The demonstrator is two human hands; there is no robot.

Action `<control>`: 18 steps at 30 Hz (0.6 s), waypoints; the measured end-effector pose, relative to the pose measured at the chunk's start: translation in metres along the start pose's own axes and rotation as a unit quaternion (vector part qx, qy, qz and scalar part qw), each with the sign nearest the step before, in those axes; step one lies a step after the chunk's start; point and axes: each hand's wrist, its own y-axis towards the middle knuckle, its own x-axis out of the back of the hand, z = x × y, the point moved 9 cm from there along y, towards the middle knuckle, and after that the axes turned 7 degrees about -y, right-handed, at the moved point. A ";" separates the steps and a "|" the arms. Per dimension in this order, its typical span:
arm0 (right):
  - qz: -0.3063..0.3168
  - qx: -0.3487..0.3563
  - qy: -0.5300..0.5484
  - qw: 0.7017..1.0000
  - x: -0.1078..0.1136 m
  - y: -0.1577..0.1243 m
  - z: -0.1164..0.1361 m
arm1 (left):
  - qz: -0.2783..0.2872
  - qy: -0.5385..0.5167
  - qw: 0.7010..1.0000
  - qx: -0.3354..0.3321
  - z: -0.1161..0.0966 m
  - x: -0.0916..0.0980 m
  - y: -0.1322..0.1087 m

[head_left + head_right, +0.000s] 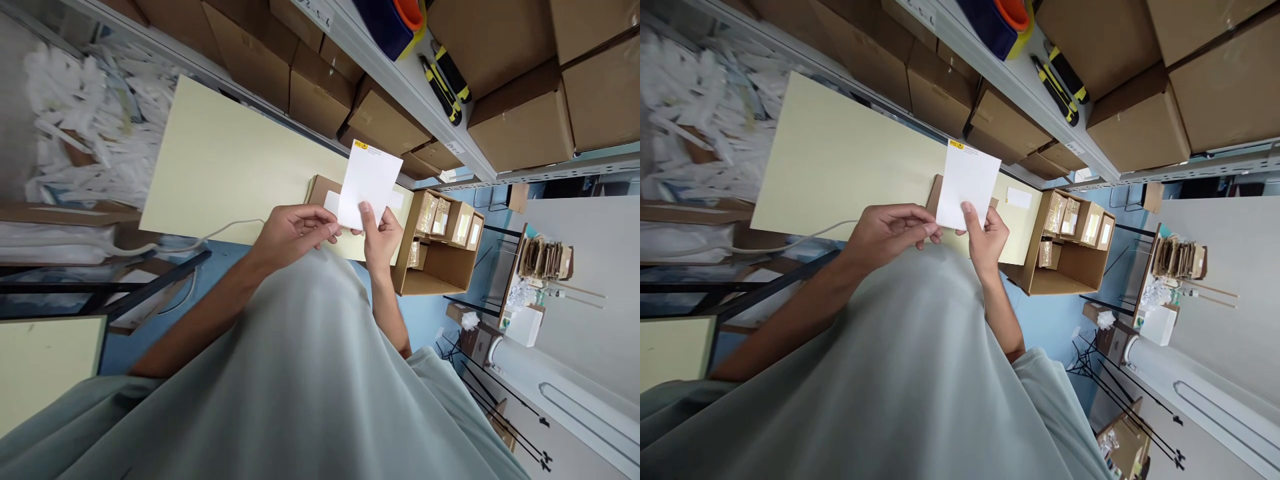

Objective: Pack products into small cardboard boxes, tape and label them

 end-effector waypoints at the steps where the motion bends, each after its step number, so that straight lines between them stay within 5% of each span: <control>1: -0.003 -0.004 0.005 1.000 -0.001 0.000 -0.002 | 0.003 -0.003 1.000 -0.003 -0.001 -0.001 0.000; 8: 0.009 -0.034 0.003 0.999 -0.007 0.007 -0.013 | -0.016 0.027 0.999 -0.016 0.004 0.003 0.003; 14: 0.073 0.071 -0.005 0.995 -0.001 -0.010 0.021 | -0.027 0.050 0.998 -0.030 0.013 0.007 0.005; 18: 0.105 0.077 -0.013 0.991 -0.004 -0.021 0.031 | -0.034 0.071 0.996 -0.042 0.015 0.010 0.002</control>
